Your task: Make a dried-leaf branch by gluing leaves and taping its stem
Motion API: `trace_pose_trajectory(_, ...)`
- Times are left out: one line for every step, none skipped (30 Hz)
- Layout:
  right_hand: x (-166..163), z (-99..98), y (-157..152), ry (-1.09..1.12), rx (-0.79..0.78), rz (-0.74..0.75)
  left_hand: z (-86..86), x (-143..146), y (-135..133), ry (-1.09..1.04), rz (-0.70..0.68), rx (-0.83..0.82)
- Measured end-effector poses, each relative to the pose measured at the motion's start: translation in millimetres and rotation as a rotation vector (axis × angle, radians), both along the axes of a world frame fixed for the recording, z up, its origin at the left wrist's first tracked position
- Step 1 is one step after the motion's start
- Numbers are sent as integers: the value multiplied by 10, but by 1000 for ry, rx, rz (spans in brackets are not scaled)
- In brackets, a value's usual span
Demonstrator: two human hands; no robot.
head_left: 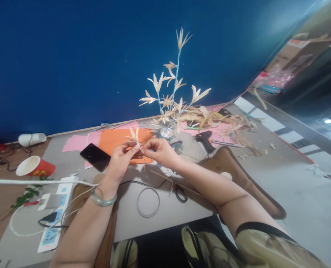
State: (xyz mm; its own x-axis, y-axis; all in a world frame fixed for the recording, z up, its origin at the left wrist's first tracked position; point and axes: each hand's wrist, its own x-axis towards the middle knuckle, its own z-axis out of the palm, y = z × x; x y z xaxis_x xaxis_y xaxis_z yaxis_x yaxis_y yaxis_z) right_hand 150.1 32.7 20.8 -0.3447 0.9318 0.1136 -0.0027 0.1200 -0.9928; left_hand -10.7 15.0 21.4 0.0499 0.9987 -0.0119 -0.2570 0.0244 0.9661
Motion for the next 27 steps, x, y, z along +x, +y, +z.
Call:
trace_pose_trajectory(-1,-3,0,-1,-4,2,0,5,0,8,20,8)
trace_pose_trajectory(-1,-4,0,0,-12,3,3,10,-1,17,31,14)
trace_pose_trajectory(-1,-4,2,5,-21,6,7,14,-4,24,32,19)
trace_pose_trajectory(-1,-3,3,13,-32,10,12,16,-6,28,23,23)
trace_pose_trajectory(0,-2,5,22,-41,15,18,17,-9,30,7,25)
trace_pose_trajectory(0,-2,7,32,-48,18,23,17,-11,28,-6,26)
trace_pose_trajectory(0,-1,9,41,-52,17,27,16,-12,24,-15,22)
trace_pose_trajectory(-1,0,10,46,-52,12,30,15,-13,17,-18,14)
trace_pose_trajectory(-2,0,9,47,-48,3,30,14,-13,9,-16,3)
trace_pose_trajectory(-3,1,6,41,-38,-11,28,13,-12,0,-10,-9)
trace_pose_trajectory(-5,2,1,28,-23,-24,23,12,-11,-6,-1,-18)
trace_pose_trajectory(-7,2,-6,12,-6,-35,17,12,-10,-8,10,-22)
trace_pose_trajectory(-10,1,-14,-5,13,-43,9,11,-9,-3,23,-20)
trace_pose_trajectory(-14,-2,-22,-20,32,-47,1,11,-8,11,38,-12)
trace_pose_trajectory(-19,-6,-31,-33,48,-48,-8,11,-8,31,49,-3)
trace_pose_trajectory(-24,-12,-38,-43,60,-48,-15,10,-7,55,57,10)
trace_pose_trajectory(-28,-18,-42,-50,68,-49,-20,8,-7,76,63,25)
trace_pose_trajectory(-31,-24,-44,-56,70,-53,-23,3,-5,90,69,40)
trace_pose_trajectory(-33,-29,-43,-60,69,-58,-24,-3,-2,99,70,51)
trace_pose_trajectory(-33,-33,-40,-60,64,-62,-22,-11,2,102,66,58)
trace_pose_trajectory(-31,-33,-35,-54,56,-63,-19,-21,7,100,59,62)
trace_pose_trajectory(-27,-32,-29,-43,46,-57,-14,-33,12,97,49,60)
trace_pose_trajectory(-21,-28,-22,-28,33,-44,-9,-46,18,93,32,55)
trace_pose_trajectory(-15,-22,-17,-12,17,-27,-2,-60,24,88,13,48)
trace_pose_trajectory(-9,-15,-12,5,-1,-6,6,-73,29,82,-5,41)
trace_pose_trajectory(-3,-7,-8,21,-21,17,14,-85,33,76,-22,34)
trace_pose_trajectory(2,0,-6,38,-41,40,22,-95,35,72,-40,25)
